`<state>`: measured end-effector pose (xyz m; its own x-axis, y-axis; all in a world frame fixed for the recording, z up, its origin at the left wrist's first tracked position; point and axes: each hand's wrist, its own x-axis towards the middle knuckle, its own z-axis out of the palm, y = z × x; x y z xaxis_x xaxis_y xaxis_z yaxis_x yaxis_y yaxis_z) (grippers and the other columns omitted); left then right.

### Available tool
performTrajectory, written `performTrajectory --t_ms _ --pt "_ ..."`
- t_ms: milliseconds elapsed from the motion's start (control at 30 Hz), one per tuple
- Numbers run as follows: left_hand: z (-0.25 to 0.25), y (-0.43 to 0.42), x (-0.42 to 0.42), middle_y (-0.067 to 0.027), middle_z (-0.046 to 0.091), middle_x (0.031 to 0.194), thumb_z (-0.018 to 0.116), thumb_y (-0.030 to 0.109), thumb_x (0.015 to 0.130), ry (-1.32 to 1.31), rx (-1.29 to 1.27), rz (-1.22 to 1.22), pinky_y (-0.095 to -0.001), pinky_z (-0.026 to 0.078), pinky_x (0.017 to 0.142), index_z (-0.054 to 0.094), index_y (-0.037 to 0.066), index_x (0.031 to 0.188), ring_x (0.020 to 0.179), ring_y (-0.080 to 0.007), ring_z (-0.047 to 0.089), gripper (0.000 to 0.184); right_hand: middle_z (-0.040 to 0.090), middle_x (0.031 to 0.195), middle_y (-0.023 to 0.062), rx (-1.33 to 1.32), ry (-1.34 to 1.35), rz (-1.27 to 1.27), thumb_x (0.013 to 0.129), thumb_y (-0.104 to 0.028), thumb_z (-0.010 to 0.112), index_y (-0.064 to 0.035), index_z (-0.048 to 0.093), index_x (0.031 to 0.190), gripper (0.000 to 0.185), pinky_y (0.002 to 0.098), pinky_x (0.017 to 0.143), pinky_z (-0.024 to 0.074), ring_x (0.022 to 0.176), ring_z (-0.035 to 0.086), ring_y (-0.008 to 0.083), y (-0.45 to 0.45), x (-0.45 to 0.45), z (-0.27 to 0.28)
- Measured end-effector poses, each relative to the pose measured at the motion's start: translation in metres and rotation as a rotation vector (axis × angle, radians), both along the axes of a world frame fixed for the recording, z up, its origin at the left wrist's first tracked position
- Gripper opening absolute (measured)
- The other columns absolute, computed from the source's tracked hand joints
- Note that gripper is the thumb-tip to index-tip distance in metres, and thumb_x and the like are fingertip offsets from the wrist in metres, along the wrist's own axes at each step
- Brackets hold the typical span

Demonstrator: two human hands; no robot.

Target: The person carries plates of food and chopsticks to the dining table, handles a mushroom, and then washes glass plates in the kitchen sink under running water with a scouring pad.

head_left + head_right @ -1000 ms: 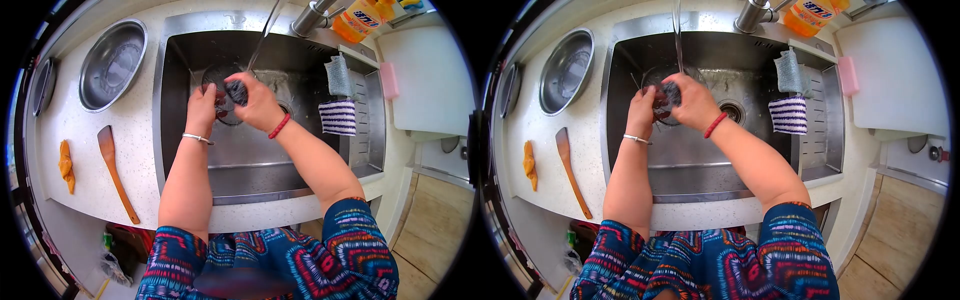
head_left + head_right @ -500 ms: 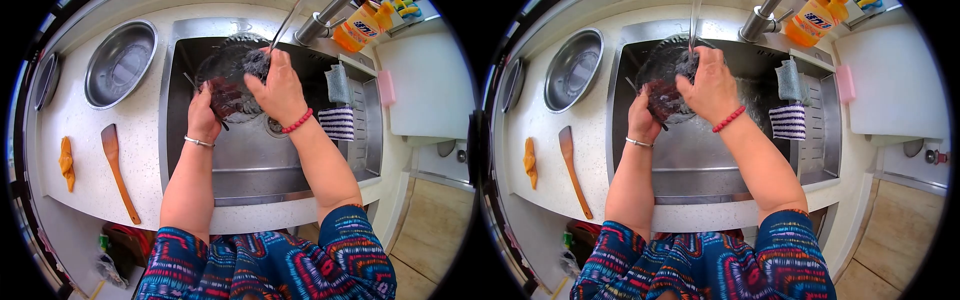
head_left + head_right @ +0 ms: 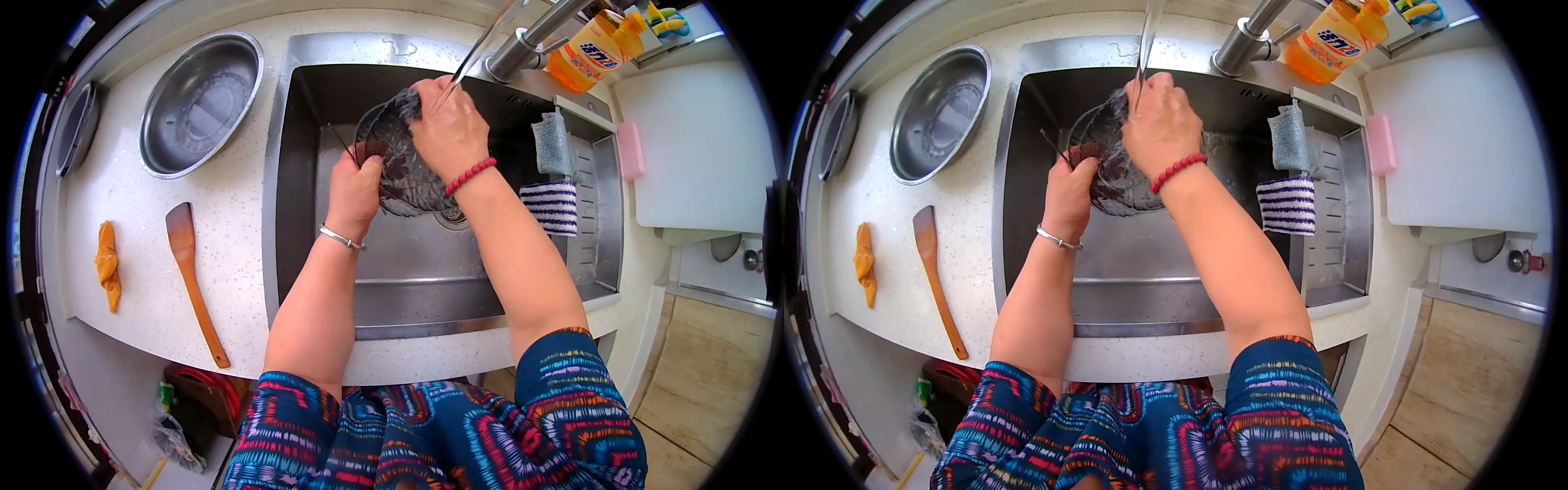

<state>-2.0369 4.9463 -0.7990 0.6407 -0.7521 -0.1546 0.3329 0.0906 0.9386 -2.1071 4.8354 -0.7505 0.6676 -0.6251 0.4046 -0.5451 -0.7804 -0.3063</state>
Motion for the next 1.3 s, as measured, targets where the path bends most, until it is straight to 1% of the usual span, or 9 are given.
performTrajectory --t_ms 167,367,433,500,767,933,1033,1200,1300 --pt "-0.002 0.004 0.005 -0.0031 0.056 0.08 0.041 -0.001 0.068 -0.125 0.099 -0.073 -0.0215 0.042 0.064 0.054 -0.002 0.089 0.07 -0.0091 0.049 0.024 0.05 0.088 0.0072 -0.038 -0.069 0.341 0.066 -0.008 0.054 -0.0106 0.052 0.084 0.019 0.0365 0.065 0.0452 0.078 0.051 0.0262 0.023 0.002 -0.021" --pt "0.006 0.0 0.003 -0.0053 0.057 0.074 0.038 -0.002 0.066 0.015 0.067 0.125 -0.0241 0.046 0.051 0.053 -0.003 0.083 0.06 -0.0109 0.053 0.023 0.05 0.077 0.0058 -0.335 0.048 0.163 0.075 -0.011 0.046 -0.0127 0.053 0.078 0.008 0.0363 0.06 0.0417 0.073 0.05 0.0246 -0.02 -0.009 -0.025" --pt "0.0 0.0 0.009 -0.0054 0.057 0.072 0.038 -0.002 0.067 -0.051 0.017 0.159 -0.0253 0.047 0.047 0.053 -0.003 0.081 0.056 -0.0117 0.053 0.021 0.051 0.078 0.0059 -0.268 0.159 0.046 0.075 -0.01 0.046 -0.0112 0.052 0.076 0.007 0.0374 0.06 0.042 0.074 0.05 0.0256 -0.005 -0.021 -0.031" --pt "0.003 0.002 0.008 -0.0069 0.058 0.076 0.034 -0.004 0.068 -0.113 0.046 0.185 -0.0248 0.048 0.06 0.054 -0.005 0.083 0.066 -0.0138 0.055 0.025 0.052 0.082 0.0069 -0.163 0.225 0.012 0.073 -0.009 0.048 -0.0107 0.052 0.078 0.007 0.0373 0.063 0.0431 0.076 0.051 0.0266 0.012 -0.028 -0.034" --pt "-0.004 0.001 0.011 -0.0045 0.058 0.071 0.039 -0.001 0.07 -0.336 0.104 0.31 -0.0219 0.043 0.059 0.055 -0.003 0.078 0.063 -0.0102 0.053 0.018 0.051 0.087 0.0134 0.296 0.024 0.363 0.064 -0.001 0.053 -0.0061 0.049 0.089 0.026 0.0397 0.073 0.0441 0.085 0.052 0.0312 0.04 -0.021 -0.017" --pt "0.008 0.005 0.004 -0.0052 0.058 0.073 0.04 0.0 0.073 0.006 0.099 0.207 -0.0216 0.044 0.057 0.055 -0.001 0.082 0.065 -0.0078 0.052 0.018 0.05 0.093 0.0152 0.222 0.1 0.052 0.064 -0.008 0.059 -0.0055 0.051 0.09 0.027 0.0392 0.075 0.0434 0.087 0.051 0.0326 -0.004 -0.039 -0.032" --pt "-0.002 0.003 0.012 -0.0074 0.058 0.084 0.037 0.001 0.077 -0.139 0.186 0.073 -0.0256 0.049 0.055 0.048 -0.001 0.098 0.074 -0.0153 0.058 0.024 0.051 0.097 0.0156 0.402 -0.163 -0.076 0.061 -0.019 0.067 -0.0048 0.051 0.099 0.044 0.0355 0.08 0.0421 0.091 0.052 0.0308 -0.025 -0.049 -0.03" --pt "-0.004 0.0 0.008 -0.0066 0.058 0.085 0.04 0.002 0.08 -0.248 0.077 0.173 -0.0255 0.049 0.057 0.049 -0.002 0.095 0.075 -0.0145 0.057 0.018 0.057 0.093 0.0163 0.814 -0.285 0.042 0.059 -0.014 0.066 -0.0042 0.051 0.099 0.044 0.0323 0.076 0.044 0.086 0.056 0.0288 -0.031 -0.047 -0.034" --pt "-0.008 -0.007 0.006 -0.0041 0.057 0.084 0.046 0.008 0.083 -0.23 -0.022 0.271 -0.0227 0.045 0.061 0.052 -0.001 0.092 0.072 -0.0098 0.053 0.014 0.06 0.085 0.0142 0.619 -0.251 -0.113 0.057 -0.01 0.065 -0.0041 0.053 0.097 0.042 0.0302 0.073 0.0446 0.08 0.058 0.0258 -0.025 -0.046 -0.042"
